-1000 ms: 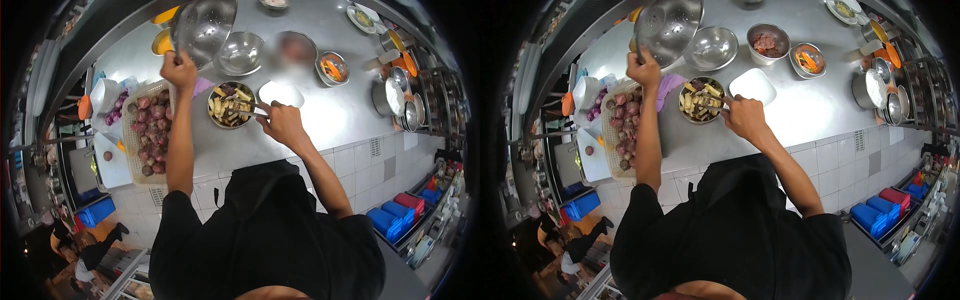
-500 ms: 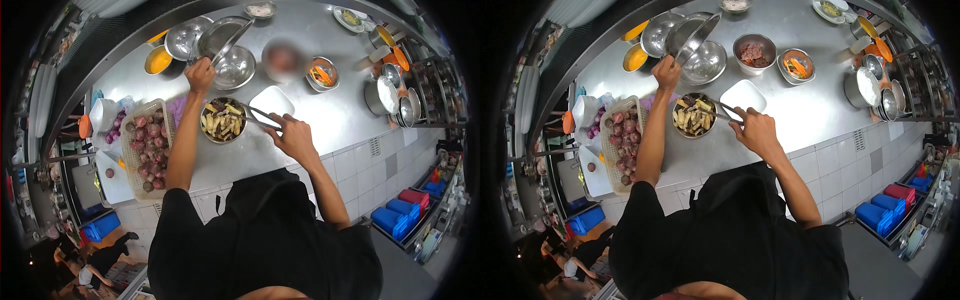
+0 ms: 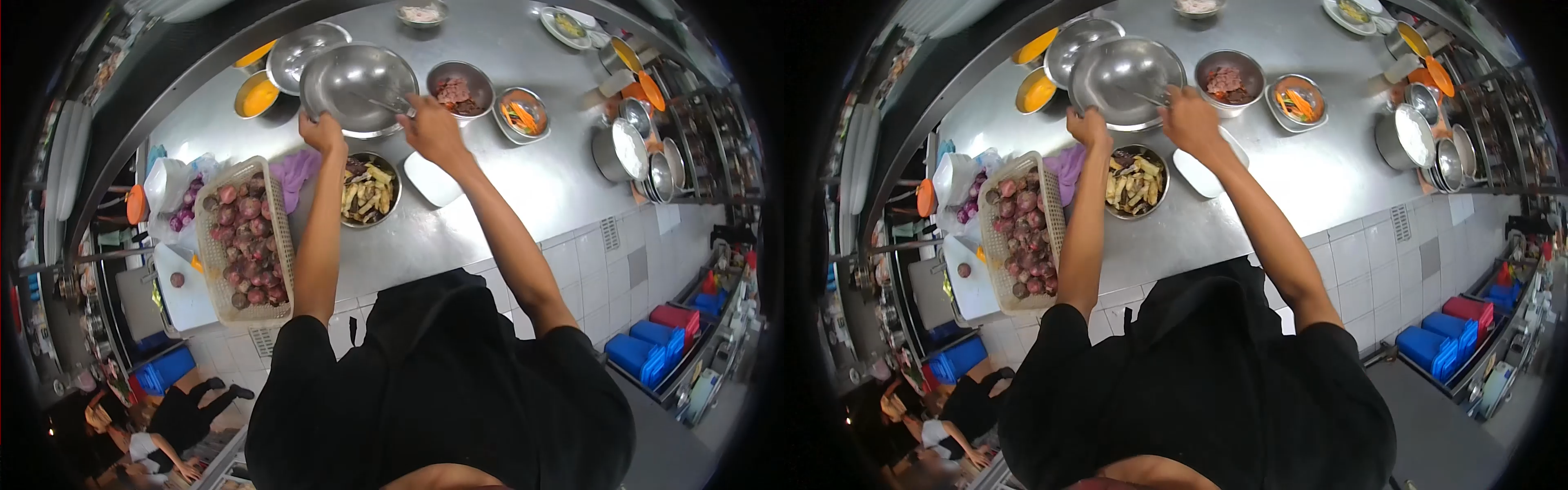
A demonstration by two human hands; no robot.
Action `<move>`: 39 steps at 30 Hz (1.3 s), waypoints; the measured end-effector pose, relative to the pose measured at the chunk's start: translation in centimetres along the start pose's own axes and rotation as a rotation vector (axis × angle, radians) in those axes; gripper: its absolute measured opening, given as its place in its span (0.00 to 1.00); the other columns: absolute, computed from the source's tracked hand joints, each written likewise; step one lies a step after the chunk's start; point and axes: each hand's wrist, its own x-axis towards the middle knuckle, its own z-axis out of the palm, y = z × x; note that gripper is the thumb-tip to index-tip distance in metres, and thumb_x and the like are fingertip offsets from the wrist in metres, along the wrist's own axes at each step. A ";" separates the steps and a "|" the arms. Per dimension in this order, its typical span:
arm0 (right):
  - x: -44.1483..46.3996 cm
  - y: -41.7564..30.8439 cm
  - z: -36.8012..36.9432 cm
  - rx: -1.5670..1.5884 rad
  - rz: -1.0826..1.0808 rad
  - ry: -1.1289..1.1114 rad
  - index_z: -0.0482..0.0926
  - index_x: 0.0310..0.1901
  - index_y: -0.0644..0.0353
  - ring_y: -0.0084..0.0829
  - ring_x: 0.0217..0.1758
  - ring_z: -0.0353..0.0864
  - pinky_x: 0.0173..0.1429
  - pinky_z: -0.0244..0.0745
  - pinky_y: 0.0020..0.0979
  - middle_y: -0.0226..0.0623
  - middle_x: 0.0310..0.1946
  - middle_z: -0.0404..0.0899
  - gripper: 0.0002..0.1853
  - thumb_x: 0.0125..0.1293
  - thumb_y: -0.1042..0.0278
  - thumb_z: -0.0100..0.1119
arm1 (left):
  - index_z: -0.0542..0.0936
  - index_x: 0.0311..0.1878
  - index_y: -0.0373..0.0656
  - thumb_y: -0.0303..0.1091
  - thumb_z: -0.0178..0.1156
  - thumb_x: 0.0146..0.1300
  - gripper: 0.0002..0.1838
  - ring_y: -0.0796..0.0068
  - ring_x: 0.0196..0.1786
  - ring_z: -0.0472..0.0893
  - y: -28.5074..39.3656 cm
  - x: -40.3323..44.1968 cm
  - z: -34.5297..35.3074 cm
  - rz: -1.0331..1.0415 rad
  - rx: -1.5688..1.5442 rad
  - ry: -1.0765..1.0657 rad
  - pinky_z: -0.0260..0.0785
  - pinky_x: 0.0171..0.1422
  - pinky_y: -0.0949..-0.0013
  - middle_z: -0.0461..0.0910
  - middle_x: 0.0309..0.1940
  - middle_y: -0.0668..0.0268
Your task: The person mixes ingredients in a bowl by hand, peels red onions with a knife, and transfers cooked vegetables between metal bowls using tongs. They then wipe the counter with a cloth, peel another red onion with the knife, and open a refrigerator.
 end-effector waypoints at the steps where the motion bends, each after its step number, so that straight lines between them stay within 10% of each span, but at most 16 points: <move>1: 0.7 0.4 1.2 -0.013 0.011 0.010 0.75 0.55 0.64 0.47 0.42 0.82 0.45 0.76 0.44 0.51 0.44 0.79 0.23 0.65 0.57 0.61 | 0.75 0.37 0.33 0.22 0.57 0.53 0.08 0.67 0.33 0.77 -1.2 -0.5 0.4 -0.299 -0.033 0.042 0.69 0.39 0.65 0.80 0.30 0.59; 4: 1.0 1.7 2.5 -0.202 -0.211 0.184 0.76 0.52 0.64 0.47 0.37 0.82 0.43 0.76 0.45 0.49 0.38 0.81 0.21 0.62 0.57 0.62 | 0.75 0.39 0.34 0.26 0.61 0.56 0.09 0.66 0.33 0.78 -4.1 -0.5 0.6 -0.719 -0.013 0.043 0.71 0.39 0.64 0.80 0.31 0.59; 12: -4.3 14.0 2.1 1.003 0.938 0.335 0.63 0.53 0.66 0.32 0.37 0.83 0.34 0.76 0.31 0.45 0.38 0.79 0.31 0.63 0.52 0.66 | 0.72 0.56 0.34 0.50 0.70 0.58 0.34 0.71 0.38 0.80 -8.1 4.6 -2.6 -0.839 -0.146 -0.146 0.73 0.38 0.69 0.79 0.39 0.56; 14: -3.9 16.7 2.5 1.195 0.966 0.221 0.65 0.55 0.69 0.34 0.37 0.84 0.35 0.79 0.32 0.48 0.40 0.78 0.32 0.63 0.51 0.66 | 0.71 0.60 0.35 0.57 0.68 0.58 0.38 0.74 0.37 0.78 -7.2 5.1 -4.9 -0.915 -0.183 -0.427 0.72 0.38 0.70 0.78 0.41 0.59; 16: -4.7 20.2 5.3 1.567 0.556 0.092 0.66 0.58 0.71 0.38 0.38 0.85 0.38 0.83 0.32 0.50 0.42 0.77 0.32 0.64 0.52 0.64 | 0.74 0.57 0.40 0.54 0.63 0.64 0.29 0.78 0.39 0.74 -4.2 2.7 -8.9 -0.732 0.016 -0.428 0.71 0.44 0.72 0.76 0.42 0.65; 20: 0.2 18.4 4.2 1.451 1.016 -0.104 0.62 0.64 0.70 0.45 0.44 0.84 0.45 0.87 0.37 0.60 0.53 0.73 0.29 0.70 0.58 0.53 | 0.75 0.54 0.34 0.38 0.61 0.68 0.19 0.67 0.49 0.78 0.0 -7.8 -16.8 -0.197 0.266 -0.266 0.70 0.59 0.66 0.77 0.49 0.58; 24: 4.3 19.4 4.4 1.592 1.079 0.034 0.64 0.61 0.71 0.50 0.48 0.82 0.42 0.88 0.44 0.58 0.55 0.70 0.24 0.64 0.71 0.51 | 0.68 0.64 0.36 0.38 0.60 0.69 0.25 0.61 0.55 0.78 -3.4 -16.5 -20.9 -0.330 0.464 -0.120 0.72 0.60 0.62 0.74 0.57 0.54; 26: 7.7 21.7 6.0 1.582 1.158 0.141 0.63 0.65 0.60 0.54 0.57 0.74 0.50 0.86 0.50 0.49 0.62 0.65 0.23 0.69 0.69 0.49 | 0.56 0.72 0.44 0.38 0.57 0.70 0.32 0.53 0.55 0.78 2.6 -17.9 -17.3 -0.986 0.065 -0.108 0.75 0.56 0.58 0.71 0.60 0.52; 34: 16.6 40.7 1.6 1.499 0.764 0.117 0.70 0.62 0.61 0.39 0.59 0.74 0.53 0.84 0.43 0.42 0.61 0.70 0.24 0.72 0.55 0.47 | 0.48 0.74 0.48 0.29 0.51 0.68 0.35 0.47 0.54 0.77 0.3 -17.6 -15.0 -1.013 -0.110 -0.111 0.79 0.53 0.51 0.65 0.64 0.50; 39: 14.3 45.7 -8.4 1.431 1.017 0.394 0.63 0.67 0.62 0.45 0.58 0.75 0.51 0.84 0.48 0.47 0.64 0.66 0.25 0.71 0.61 0.47 | 0.53 0.73 0.47 0.33 0.55 0.64 0.35 0.48 0.54 0.78 0.8 -18.1 -15.9 -0.912 0.007 -0.116 0.80 0.51 0.53 0.65 0.64 0.50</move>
